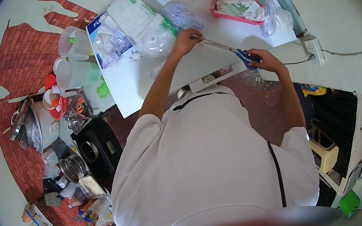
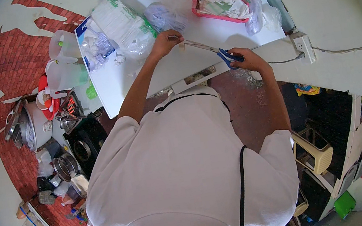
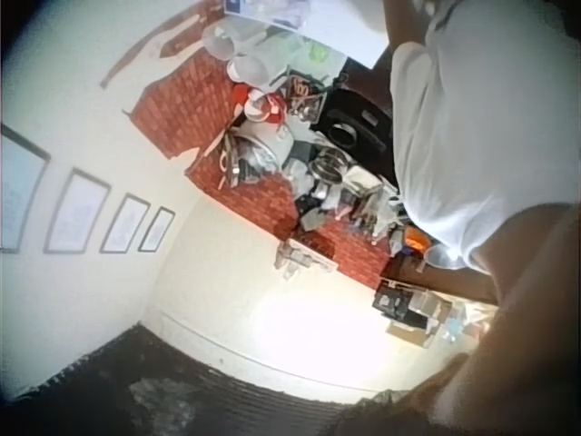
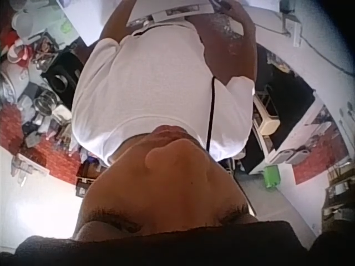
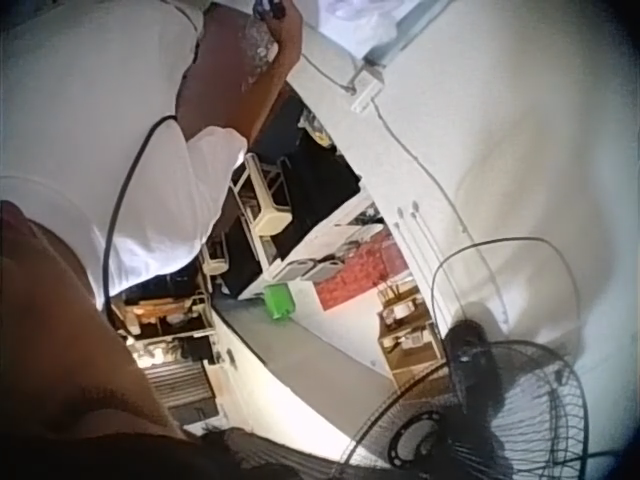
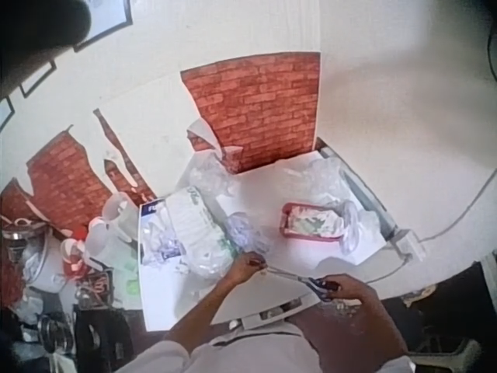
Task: Assembling swab kits by placing swabs and paper strips into plastic bags.
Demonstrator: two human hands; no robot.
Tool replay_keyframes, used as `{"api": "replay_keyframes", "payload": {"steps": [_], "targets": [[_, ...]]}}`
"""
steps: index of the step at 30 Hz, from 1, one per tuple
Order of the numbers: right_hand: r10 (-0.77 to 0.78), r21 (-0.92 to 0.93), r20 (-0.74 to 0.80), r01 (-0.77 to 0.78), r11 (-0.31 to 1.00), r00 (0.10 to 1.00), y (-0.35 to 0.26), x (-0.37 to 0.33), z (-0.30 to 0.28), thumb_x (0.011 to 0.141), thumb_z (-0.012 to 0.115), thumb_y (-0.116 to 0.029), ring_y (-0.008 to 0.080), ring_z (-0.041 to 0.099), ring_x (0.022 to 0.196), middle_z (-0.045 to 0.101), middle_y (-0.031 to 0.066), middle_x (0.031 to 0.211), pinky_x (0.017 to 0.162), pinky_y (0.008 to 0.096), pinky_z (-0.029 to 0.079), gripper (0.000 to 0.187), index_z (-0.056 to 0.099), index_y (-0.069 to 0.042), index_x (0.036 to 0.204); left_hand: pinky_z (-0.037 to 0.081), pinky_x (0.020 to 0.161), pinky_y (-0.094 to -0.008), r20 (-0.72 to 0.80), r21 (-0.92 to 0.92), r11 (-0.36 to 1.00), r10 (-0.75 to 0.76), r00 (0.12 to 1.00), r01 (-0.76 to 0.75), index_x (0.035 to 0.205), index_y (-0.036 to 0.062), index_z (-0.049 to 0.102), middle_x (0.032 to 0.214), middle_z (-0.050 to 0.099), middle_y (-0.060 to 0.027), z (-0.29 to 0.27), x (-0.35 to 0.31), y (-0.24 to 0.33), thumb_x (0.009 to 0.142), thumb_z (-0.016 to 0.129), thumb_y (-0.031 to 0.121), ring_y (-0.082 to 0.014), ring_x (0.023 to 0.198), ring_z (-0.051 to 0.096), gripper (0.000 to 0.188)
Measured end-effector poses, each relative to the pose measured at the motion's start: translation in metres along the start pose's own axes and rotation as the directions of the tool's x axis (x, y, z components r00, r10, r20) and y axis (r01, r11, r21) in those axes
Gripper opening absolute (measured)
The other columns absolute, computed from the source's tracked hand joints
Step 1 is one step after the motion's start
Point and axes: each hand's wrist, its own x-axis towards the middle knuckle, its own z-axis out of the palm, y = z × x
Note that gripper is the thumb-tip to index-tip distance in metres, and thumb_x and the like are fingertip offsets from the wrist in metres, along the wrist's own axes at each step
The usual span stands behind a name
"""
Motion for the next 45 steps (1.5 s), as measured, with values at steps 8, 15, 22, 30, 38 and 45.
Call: {"api": "replay_keyframes", "payload": {"steps": [8, 15, 22, 30, 38, 45], "targets": [[0.031, 0.036, 0.022, -0.032, 0.999, 0.999, 0.0, 0.0, -0.001, 0.079, 0.075, -0.015, 0.0246, 0.061, 0.103, 0.064, 0.0121, 0.112, 0.093, 0.0362, 0.047, 0.046, 0.057, -0.004, 0.12, 0.053, 0.073, -0.0306, -0.043, -0.004, 1.0, 0.029, 0.999, -0.029, 0.093, -0.0004, 0.07, 0.091, 0.07, -0.0107, 0.001, 0.004, -0.006, 0.08, 0.076, 0.02, -0.02, 0.084, 0.069, 0.024], [0.041, 0.001, 0.03, -0.041, 0.999, 0.999, -0.001, -0.004, 0.0, 0.079, 0.075, -0.012, 0.0232, 0.06, 0.105, 0.062, 0.0117, 0.113, 0.094, 0.0349, 0.046, 0.048, 0.056, -0.003, 0.122, 0.052, 0.077, -0.0279, -0.026, 0.002, 1.0, -0.027, 0.999, 0.027, 0.093, -0.0018, 0.068, 0.09, 0.069, -0.0079, -0.001, 0.004, -0.003, 0.082, 0.075, 0.017, -0.0137, 0.082, 0.064, 0.023], [0.019, -0.018, 0.032, -0.018, 1.0, 0.999, -0.008, 0.009, 0.001, 0.077, 0.076, -0.014, 0.0244, 0.061, 0.099, 0.064, 0.0129, 0.109, 0.09, 0.0366, 0.047, 0.047, 0.058, -0.004, 0.12, 0.052, 0.079, -0.0288, -0.007, -0.076, 0.997, -0.034, 0.999, 0.034, 0.092, -0.0017, 0.069, 0.093, 0.07, -0.0092, 0.0, 0.003, 0.004, 0.081, 0.075, 0.017, -0.0152, 0.085, 0.065, 0.022], [-0.026, -0.006, 0.034, 0.026, 1.0, 0.999, -0.014, 0.02, -0.001, 0.078, 0.075, -0.014, 0.021, 0.061, 0.083, 0.066, 0.012, 0.093, 0.08, 0.0347, 0.048, 0.043, 0.06, -0.003, 0.117, 0.052, 0.078, -0.0294, -0.035, -0.032, 0.999, -0.024, 0.999, 0.023, 0.091, -0.0014, 0.069, 0.088, 0.069, -0.0072, 0.004, 0.007, 0.0, 0.08, 0.076, 0.016, -0.015, 0.083, 0.064, 0.022], [-0.025, 0.077, 0.013, 0.023, 0.997, 1.0, -0.002, 0.021, 0.003, 0.079, 0.073, -0.012, 0.0169, 0.059, 0.073, 0.064, 0.0094, 0.081, 0.07, 0.0315, 0.048, 0.04, 0.061, -0.003, 0.116, 0.052, 0.076, -0.0293, -0.046, 0.003, 1.0, 0.004, 0.999, -0.004, 0.091, -0.0017, 0.07, 0.089, 0.069, -0.0077, 0.006, 0.01, -0.004, 0.08, 0.075, 0.017, -0.0151, 0.082, 0.064, 0.022], [-0.019, 0.03, 0.01, 0.019, 0.999, 1.0, -0.015, 0.018, 0.007, 0.077, 0.071, -0.008, 0.0168, 0.059, 0.074, 0.064, 0.0095, 0.082, 0.072, 0.0314, 0.049, 0.038, 0.061, -0.002, 0.113, 0.054, 0.073, -0.0317, -0.097, 0.002, 0.997, 0.081, 0.992, -0.081, 0.091, 0.0009, 0.071, 0.087, 0.07, -0.0117, 0.008, 0.01, -0.009, 0.079, 0.077, 0.021, -0.0201, 0.082, 0.069, 0.025]]}}
